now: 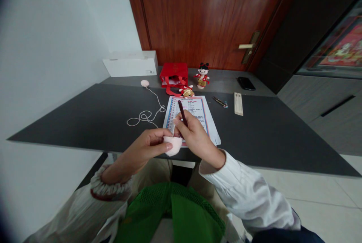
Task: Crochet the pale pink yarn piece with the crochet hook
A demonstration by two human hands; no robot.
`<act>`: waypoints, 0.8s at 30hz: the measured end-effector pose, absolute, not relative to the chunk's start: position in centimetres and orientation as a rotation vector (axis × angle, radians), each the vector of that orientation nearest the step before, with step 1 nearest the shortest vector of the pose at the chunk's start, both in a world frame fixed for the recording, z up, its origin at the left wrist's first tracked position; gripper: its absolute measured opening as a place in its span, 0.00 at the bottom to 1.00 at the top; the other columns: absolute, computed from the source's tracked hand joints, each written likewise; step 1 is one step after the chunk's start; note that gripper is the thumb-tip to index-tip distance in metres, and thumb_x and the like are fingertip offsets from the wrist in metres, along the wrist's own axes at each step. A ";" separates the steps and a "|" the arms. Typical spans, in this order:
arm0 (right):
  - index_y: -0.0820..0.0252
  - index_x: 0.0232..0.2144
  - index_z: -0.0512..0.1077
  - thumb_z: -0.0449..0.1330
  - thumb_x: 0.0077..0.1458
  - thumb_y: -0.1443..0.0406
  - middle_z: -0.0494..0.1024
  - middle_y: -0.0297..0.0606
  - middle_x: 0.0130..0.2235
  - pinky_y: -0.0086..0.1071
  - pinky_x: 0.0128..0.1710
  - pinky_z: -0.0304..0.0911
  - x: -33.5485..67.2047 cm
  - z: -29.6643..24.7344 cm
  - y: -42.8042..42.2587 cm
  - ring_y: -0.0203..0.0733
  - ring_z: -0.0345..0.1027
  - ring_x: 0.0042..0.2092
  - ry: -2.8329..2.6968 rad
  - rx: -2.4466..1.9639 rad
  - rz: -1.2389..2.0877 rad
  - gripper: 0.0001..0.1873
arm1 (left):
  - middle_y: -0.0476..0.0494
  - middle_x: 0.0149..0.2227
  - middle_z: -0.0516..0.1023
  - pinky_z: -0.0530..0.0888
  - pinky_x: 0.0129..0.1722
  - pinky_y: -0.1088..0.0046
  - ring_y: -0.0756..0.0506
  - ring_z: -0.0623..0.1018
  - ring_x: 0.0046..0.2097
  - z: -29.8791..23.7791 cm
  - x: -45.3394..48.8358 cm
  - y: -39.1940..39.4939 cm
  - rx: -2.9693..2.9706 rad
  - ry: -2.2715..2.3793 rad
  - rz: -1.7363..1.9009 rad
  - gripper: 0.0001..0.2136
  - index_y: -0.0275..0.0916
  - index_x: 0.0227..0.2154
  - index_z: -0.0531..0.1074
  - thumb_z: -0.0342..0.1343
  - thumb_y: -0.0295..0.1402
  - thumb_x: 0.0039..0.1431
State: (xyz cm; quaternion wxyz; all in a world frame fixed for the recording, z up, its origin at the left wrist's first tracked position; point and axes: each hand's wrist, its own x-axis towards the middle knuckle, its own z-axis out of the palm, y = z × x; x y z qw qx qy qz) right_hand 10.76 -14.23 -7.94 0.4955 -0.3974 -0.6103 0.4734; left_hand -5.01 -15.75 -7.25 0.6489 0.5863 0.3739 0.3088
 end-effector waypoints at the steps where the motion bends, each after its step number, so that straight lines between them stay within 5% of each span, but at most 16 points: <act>1: 0.57 0.27 0.61 0.56 0.56 0.56 0.65 0.26 0.19 0.28 0.21 0.52 10.7 -7.9 -14.2 0.31 0.58 0.20 -1.478 -0.964 1.145 0.13 | 0.50 0.25 0.72 0.59 0.29 0.75 0.52 0.69 0.27 -7.3 -5.0 -15.7 1.335 0.848 0.701 0.08 0.34 0.28 0.71 0.60 0.33 0.47; 24: 0.57 0.26 0.60 0.56 0.55 0.56 0.65 0.25 0.18 0.27 0.19 0.50 10.3 -7.4 -14.0 0.30 0.56 0.18 -1.423 -0.963 1.159 0.13 | 0.52 0.23 0.68 0.58 0.28 0.75 0.52 0.67 0.26 -6.9 -5.3 -15.5 1.407 0.876 0.698 0.07 0.35 0.28 0.70 0.58 0.33 0.48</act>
